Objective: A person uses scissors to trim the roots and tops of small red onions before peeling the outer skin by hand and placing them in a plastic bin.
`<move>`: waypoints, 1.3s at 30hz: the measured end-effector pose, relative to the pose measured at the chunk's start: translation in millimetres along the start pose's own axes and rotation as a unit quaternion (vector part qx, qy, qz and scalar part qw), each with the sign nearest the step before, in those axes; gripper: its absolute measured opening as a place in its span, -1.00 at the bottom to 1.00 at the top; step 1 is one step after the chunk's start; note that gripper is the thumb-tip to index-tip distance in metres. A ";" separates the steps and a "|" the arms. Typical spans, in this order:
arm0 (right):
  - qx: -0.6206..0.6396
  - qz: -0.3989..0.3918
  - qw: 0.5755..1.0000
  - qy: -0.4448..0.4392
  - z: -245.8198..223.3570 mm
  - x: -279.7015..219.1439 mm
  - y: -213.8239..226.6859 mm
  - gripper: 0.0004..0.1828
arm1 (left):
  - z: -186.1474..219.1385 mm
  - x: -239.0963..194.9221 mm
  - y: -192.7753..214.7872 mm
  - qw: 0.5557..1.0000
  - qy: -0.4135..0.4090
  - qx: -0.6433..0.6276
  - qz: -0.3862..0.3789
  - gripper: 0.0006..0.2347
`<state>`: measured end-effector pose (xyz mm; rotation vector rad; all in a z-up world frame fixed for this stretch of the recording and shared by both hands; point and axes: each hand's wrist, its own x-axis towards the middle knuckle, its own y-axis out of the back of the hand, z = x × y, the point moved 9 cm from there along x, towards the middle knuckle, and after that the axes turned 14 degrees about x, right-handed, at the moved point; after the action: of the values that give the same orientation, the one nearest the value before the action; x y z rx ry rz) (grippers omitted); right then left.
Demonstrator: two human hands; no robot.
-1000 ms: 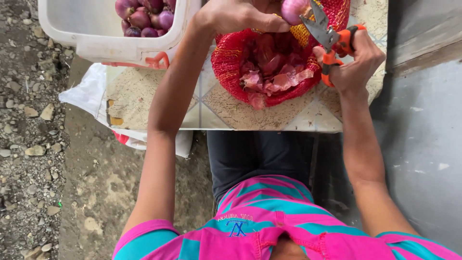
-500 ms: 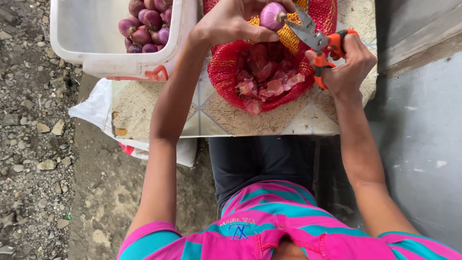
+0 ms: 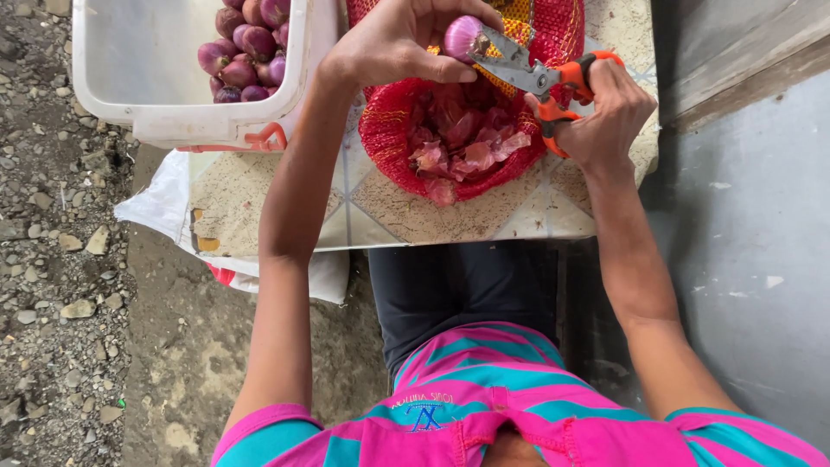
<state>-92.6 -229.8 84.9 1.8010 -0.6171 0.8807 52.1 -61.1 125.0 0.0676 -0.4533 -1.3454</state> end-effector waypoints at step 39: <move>-0.031 0.003 0.999 -0.006 -1.0 2.7 2.9 -0.31 | 52.3 4.9 -6.1 0.977 -0.061 0.202 -0.013 -0.65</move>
<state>-93.5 -230.1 89.0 1.7507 -0.6519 0.8465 28.6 -56.3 172.2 0.3289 -0.8284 -1.2704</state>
